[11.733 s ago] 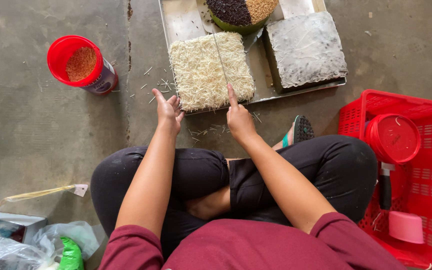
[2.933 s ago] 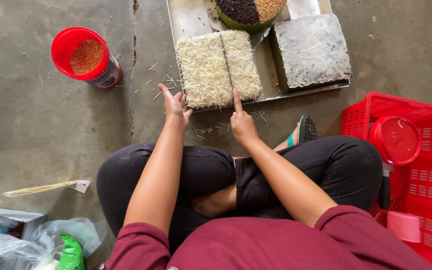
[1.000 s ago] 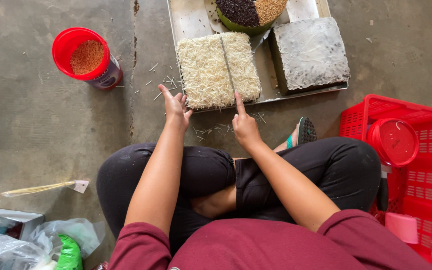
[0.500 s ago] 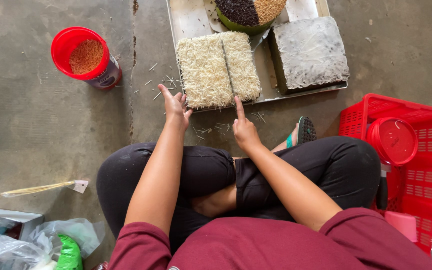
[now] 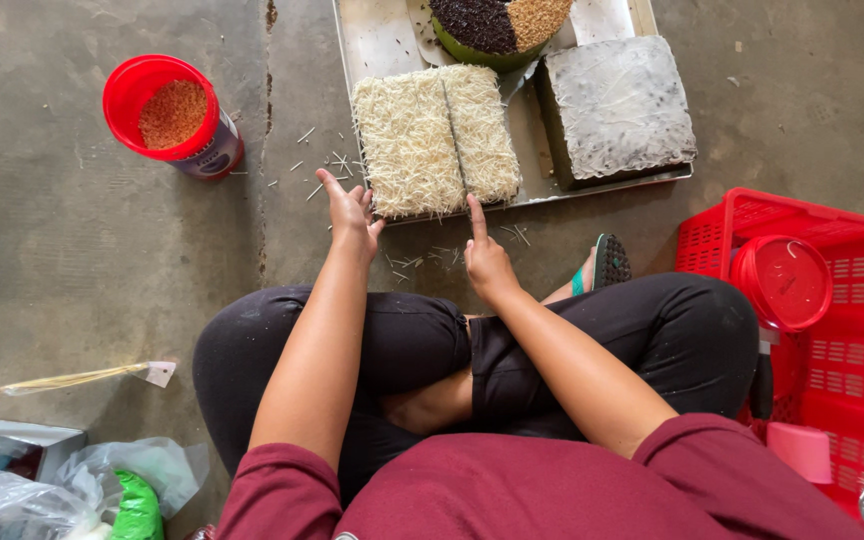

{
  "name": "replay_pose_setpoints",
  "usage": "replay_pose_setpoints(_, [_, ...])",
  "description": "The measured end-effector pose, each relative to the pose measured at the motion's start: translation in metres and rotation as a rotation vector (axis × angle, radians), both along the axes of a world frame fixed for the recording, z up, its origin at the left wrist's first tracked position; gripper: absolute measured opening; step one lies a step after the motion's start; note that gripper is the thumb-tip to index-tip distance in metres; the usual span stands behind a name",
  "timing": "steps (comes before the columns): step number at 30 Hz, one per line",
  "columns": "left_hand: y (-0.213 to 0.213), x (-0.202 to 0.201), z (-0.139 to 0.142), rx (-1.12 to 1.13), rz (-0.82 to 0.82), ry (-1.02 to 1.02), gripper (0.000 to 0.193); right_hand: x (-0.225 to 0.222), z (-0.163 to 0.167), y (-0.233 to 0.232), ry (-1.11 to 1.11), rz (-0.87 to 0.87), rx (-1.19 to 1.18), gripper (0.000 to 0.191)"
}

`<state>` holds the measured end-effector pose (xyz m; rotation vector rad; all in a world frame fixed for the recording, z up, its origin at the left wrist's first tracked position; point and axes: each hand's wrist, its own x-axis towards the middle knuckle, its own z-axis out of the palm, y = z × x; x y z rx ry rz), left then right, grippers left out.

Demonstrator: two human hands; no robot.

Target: The person sits on the floor and uses a long serrated knife to cut a rectangular block of white noodles on a metal tray into strips. The person adjusts the tray and continues cutting the noodles into smaller pieces.

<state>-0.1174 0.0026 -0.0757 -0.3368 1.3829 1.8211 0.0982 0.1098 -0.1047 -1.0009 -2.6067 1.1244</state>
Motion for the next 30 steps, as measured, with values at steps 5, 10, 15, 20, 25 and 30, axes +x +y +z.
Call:
replay_pose_setpoints(5, [-0.002,-0.002,0.001,0.012,0.006,-0.008,0.127,-0.003,0.000,-0.002,0.013,-0.008,0.003,0.079])
replay_pose_setpoints(10, [-0.002,-0.002,0.000,0.011,0.003,-0.001,0.128,0.002,0.014,-0.003,0.095,-0.008,0.007,0.077])
replay_pose_setpoints(15, [-0.002,-0.002,0.000,-0.006,0.006,-0.005,0.128,0.005,0.046,0.003,0.205,-0.040,-0.052,0.075])
replay_pose_setpoints(20, [0.000,0.000,0.001,-0.020,-0.014,0.003,0.126,0.010,0.071,0.054,0.145,-0.116,-0.052,0.077])
replay_pose_setpoints(25, [0.002,0.003,0.004,-0.041,-0.022,0.027,0.123,0.023,0.067,0.089,0.157,-0.078,-0.005,0.075])
replay_pose_setpoints(30, [0.004,0.005,0.007,-0.046,-0.023,0.016,0.122,0.019,0.050,0.075,0.169,-0.067,0.010,0.077])
